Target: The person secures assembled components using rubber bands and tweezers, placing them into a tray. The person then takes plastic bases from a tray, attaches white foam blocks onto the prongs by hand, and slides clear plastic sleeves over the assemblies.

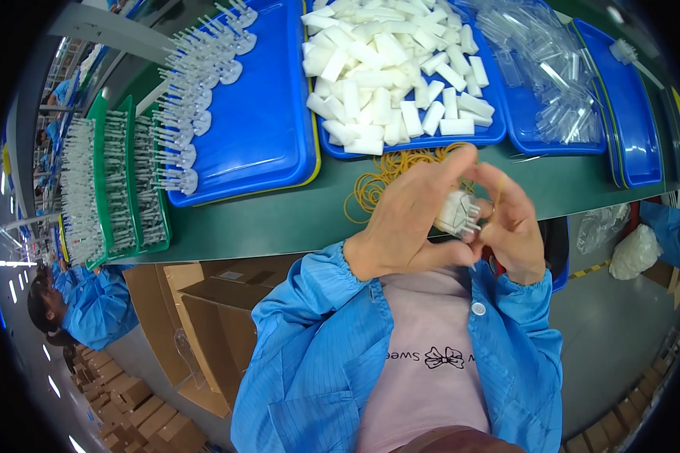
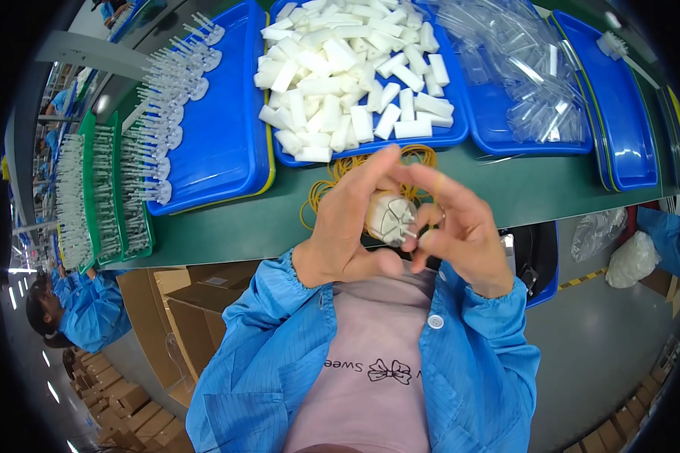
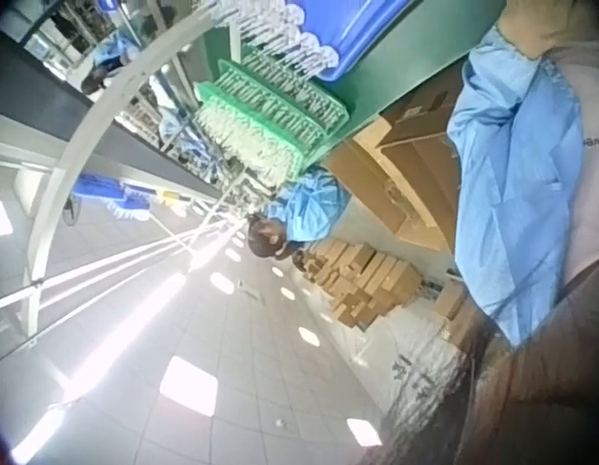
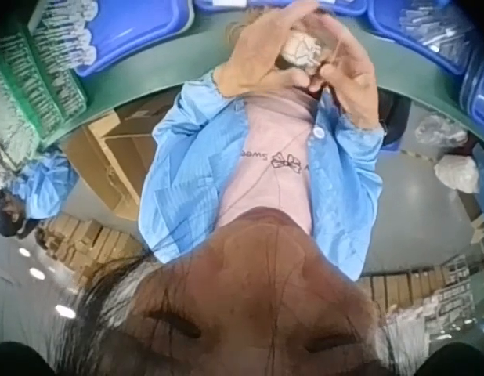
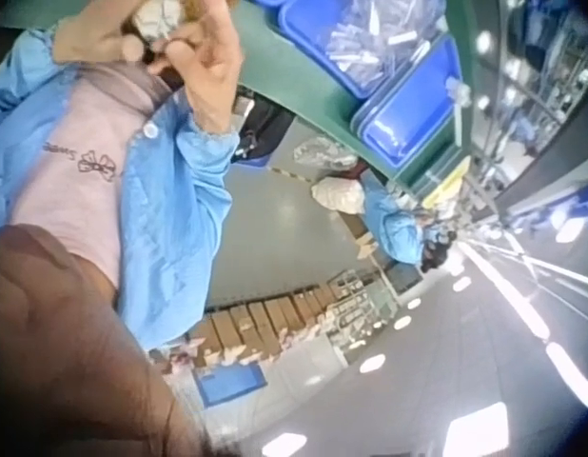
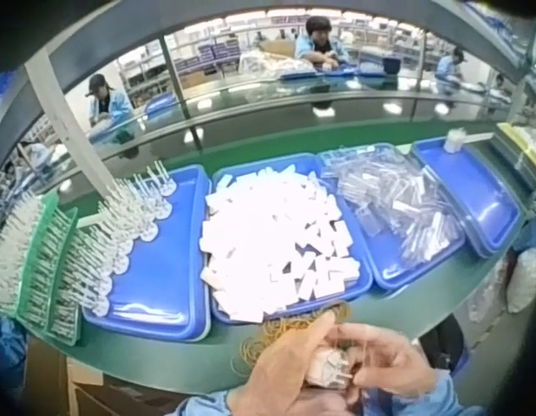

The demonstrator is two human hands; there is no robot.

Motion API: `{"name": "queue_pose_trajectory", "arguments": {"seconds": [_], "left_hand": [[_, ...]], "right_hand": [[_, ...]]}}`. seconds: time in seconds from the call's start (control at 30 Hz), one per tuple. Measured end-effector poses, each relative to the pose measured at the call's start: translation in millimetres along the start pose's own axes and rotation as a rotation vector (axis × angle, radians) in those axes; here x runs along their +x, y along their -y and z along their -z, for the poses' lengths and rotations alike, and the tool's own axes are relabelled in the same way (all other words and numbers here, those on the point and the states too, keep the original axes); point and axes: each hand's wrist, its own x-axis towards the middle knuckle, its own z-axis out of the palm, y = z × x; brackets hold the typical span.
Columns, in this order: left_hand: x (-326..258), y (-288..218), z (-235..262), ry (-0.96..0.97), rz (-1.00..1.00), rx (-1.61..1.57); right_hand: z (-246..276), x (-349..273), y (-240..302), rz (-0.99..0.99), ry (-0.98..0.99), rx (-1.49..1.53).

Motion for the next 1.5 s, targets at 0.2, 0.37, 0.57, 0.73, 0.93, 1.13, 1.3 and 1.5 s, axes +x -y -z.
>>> {"name": "queue_pose_trajectory", "arguments": {"seconds": [0.2, 0.37, 0.57, 0.73, 0.93, 1.13, 1.3, 1.5], "left_hand": [[-2, -9, -7, 0.059, 0.012, 0.150], [-5, -7, -16, 0.121, 0.163, 0.066], [-2, -15, -14, 0.208, 0.407, -0.233], [0, -11, -11, 0.219, 0.440, -0.392], [-1, -3, 3, -0.199, 0.104, -0.009], [9, -40, 15, -0.006, 0.169, 0.374], [15, -39, 24, 0.178, 0.311, 0.420], [20, -38, 15, 0.183, 0.276, 0.426]], "right_hand": [[-25, -6, 20, 0.449, 0.015, -1.151], [-31, -1, 20, 0.515, -0.060, -1.451], [-30, 2, 12, 0.499, -0.100, -1.303], [-35, 7, 6, 0.552, -0.155, -1.216], [-29, 5, 9, 0.648, -0.166, -1.326], [-24, 11, 16, 0.699, -0.151, -1.587], [-28, 15, 19, 0.672, -0.070, -1.711], [-25, 14, 24, 0.607, -0.035, -1.787]]}}
